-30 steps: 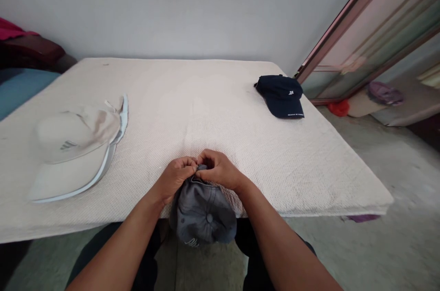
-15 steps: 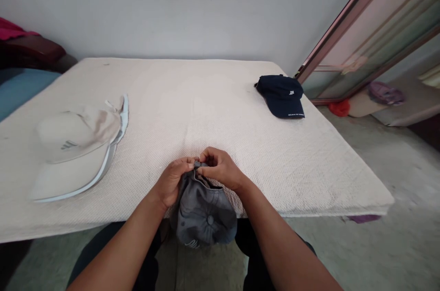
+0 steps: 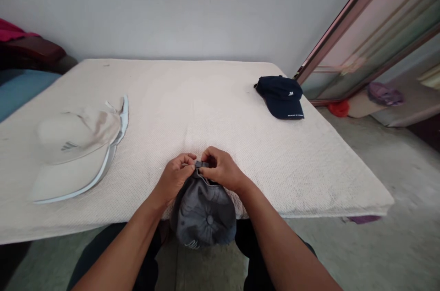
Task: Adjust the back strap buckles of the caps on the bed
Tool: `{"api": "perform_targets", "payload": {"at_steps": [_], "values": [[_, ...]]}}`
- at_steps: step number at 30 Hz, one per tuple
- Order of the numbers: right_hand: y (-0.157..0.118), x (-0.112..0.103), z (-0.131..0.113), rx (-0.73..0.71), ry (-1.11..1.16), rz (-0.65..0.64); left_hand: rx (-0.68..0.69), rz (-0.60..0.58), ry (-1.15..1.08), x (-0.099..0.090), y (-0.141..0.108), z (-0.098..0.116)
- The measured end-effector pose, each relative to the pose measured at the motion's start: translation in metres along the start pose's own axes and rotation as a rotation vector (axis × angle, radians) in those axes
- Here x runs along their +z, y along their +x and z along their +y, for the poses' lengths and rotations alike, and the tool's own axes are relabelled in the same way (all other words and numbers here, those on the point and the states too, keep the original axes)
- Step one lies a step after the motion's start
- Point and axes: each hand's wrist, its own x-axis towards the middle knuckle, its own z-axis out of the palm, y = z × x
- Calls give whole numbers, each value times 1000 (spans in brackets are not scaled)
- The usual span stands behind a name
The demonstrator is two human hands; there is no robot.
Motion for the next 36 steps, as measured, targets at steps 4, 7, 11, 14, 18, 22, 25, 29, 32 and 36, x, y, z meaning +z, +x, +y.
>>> {"api": "perform_targets", "payload": {"at_steps": [4, 7, 11, 14, 18, 22, 25, 29, 32, 36], "values": [[1, 1, -2, -51, -12, -19, 36, 6, 86, 0, -1, 2], [2, 2, -1, -56, 7, -51, 57, 9, 67, 1, -2, 5], [0, 0, -1, -21, 13, -57, 43, 54, 30, 3, -3, 7], [0, -1, -1, -24, 5, -52, -65, 63, -80, 4, -3, 7], [0, -2, 3, -27, 32, -38, -188, 47, -246, 2, -3, 5], [1, -1, 6, -27, 87, -44, -166, 9, -324, -1, -3, 2], [2, 2, 6, -41, 98, -56, -167, -30, -373, -2, -4, 1], [2, 3, 4, -52, 96, -75, -239, -68, -324, -3, -4, 1], [2, 1, 5, -26, 123, -103, -222, -71, -267, -5, -4, 1], [2, -4, 6, 41, 218, -165, -111, -59, -185, -7, -6, 1]]}}
